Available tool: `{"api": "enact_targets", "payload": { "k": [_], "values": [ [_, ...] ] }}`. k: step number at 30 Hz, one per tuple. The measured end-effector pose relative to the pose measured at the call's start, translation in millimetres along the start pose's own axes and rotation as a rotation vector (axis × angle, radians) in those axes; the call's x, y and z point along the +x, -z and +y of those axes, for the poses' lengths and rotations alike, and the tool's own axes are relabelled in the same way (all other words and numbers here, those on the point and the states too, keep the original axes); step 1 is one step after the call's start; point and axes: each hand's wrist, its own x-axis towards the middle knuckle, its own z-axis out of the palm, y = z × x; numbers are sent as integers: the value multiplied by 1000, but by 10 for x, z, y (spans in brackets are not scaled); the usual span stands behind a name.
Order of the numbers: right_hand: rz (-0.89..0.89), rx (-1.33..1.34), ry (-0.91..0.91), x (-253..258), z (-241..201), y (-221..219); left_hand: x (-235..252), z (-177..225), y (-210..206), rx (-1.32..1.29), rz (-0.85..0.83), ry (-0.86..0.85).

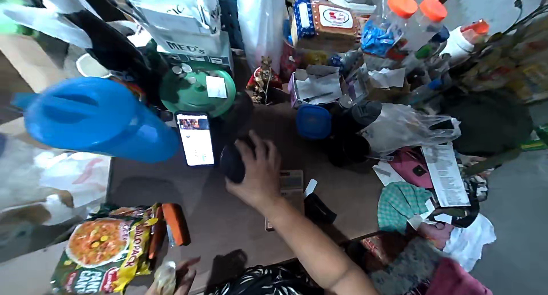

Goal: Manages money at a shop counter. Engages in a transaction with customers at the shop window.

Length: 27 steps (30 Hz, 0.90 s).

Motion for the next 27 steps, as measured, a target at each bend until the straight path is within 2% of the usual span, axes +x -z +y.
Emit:
{"api": "enact_targets", "payload": {
  "k": [4,6,9,12,15,19,24,27],
  "values": [
    [-307,90,192,-676,-78,-37,335,-139,-355,-54,119,44],
    [-332,113,300,-880,-31,-149,422,-182,-485,-104,146,95],
    [-329,120,425,-976,28,-192,452,-345,-549,-183,73,27],
    [-458,241,413,-820,57,-87,476,-413,-591,-98,48,-21],
    [-347,325,456,-711,70,-216,557,-464,-695,96,139,-53],
    [-180,522,490,-667,111,-361,629,-492,-754,133,206,-108],
    [62,806,293,-474,71,-307,694,-545,-730,3,162,-172],
    [60,688,40,-50,181,-189,677,-570,-592,36,101,-172]
  ]
}}
